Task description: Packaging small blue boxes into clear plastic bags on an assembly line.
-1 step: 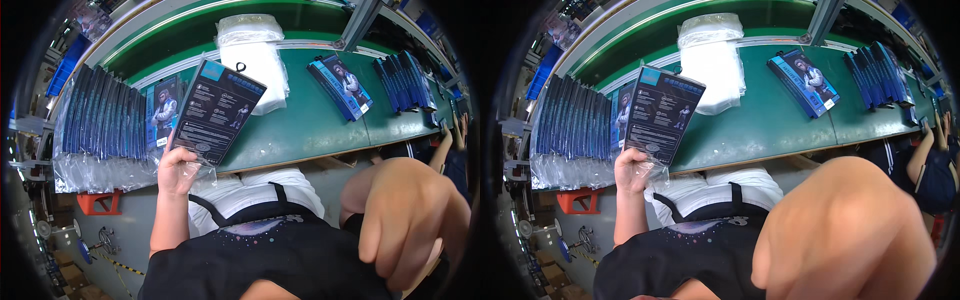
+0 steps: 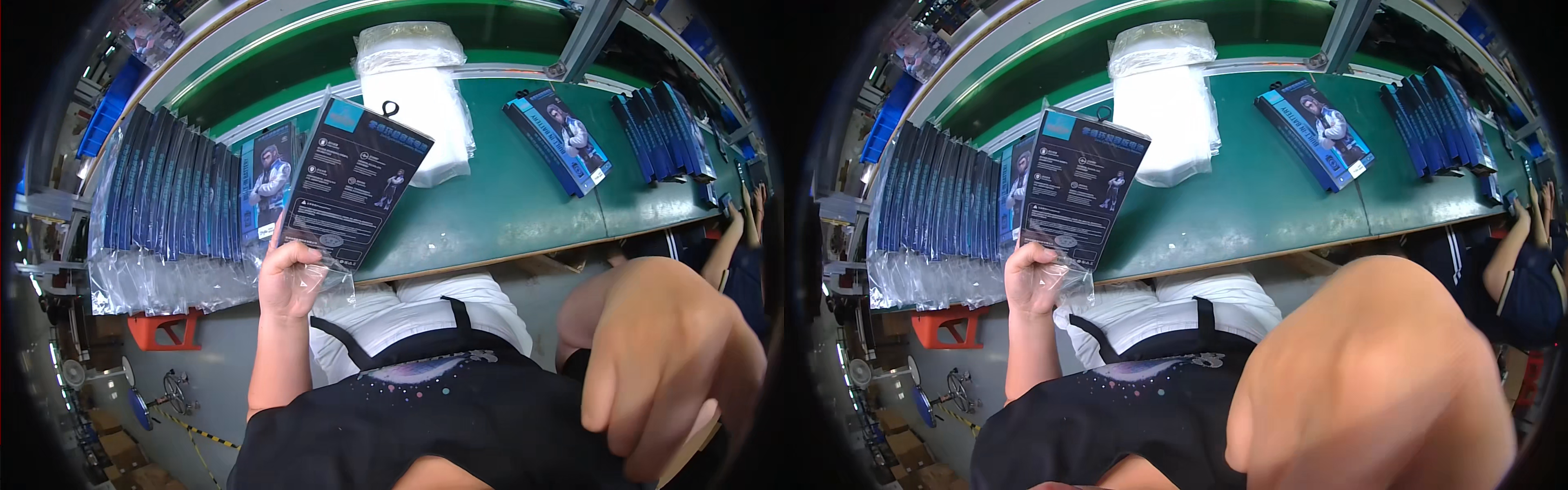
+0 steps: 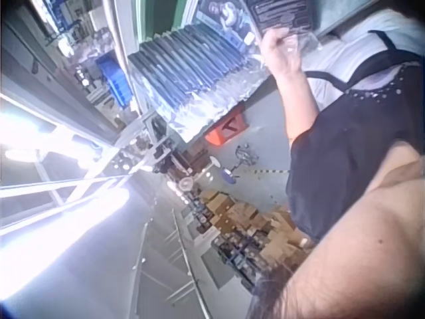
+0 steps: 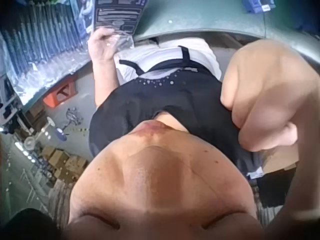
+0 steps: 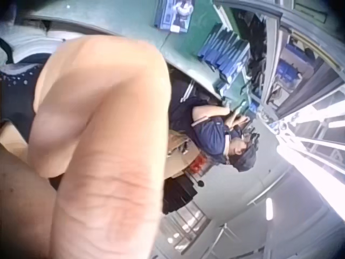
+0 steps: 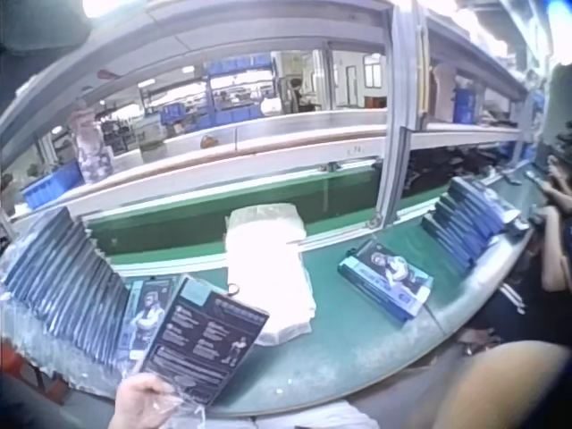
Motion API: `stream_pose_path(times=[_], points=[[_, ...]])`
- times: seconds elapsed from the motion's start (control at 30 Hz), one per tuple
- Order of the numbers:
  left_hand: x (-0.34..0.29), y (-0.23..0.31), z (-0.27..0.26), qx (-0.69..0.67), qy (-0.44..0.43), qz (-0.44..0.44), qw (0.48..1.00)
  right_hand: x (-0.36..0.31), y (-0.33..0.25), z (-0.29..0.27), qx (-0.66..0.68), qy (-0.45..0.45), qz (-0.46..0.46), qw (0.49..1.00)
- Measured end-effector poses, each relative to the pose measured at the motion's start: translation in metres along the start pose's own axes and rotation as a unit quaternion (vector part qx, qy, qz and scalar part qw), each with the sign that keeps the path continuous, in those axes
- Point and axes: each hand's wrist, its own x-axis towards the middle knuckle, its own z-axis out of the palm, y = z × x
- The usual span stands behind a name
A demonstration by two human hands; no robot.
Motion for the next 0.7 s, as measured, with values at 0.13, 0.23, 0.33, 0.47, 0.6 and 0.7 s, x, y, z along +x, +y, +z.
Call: stream_pose_path(times=[0.13,0.23,0.33,0.47,0.6,0.7], points=[[-0.002,-0.001,0.000,-0.005,-0.025,0.015,1.000,-0.004,0.014,0.004,0.058,-0.040,0.011,0.997],[-0.004,-0.005,0.001,-0.002,-0.017,0.024,1.000,-0.004,0.013,0.004,0.074,-0.065,0.011,0.995],[-0.005,-0.007,0.005,0.001,-0.019,0.028,0.999,-0.005,0.014,0.005,0.085,-0.081,0.015,0.993],[-0.003,-0.008,0.004,0.009,-0.031,0.034,0.999,-0.006,0.018,0.006,0.097,-0.068,0.009,0.993],[-0.005,-0.009,0.006,0.013,-0.036,0.036,0.999,-0.007,0.021,0.000,0.104,-0.059,0.014,0.993],[-0.006,-0.010,0.004,0.010,-0.032,0.030,0.999,-0.007,0.024,-0.003,0.095,-0.036,0.010,0.995]])
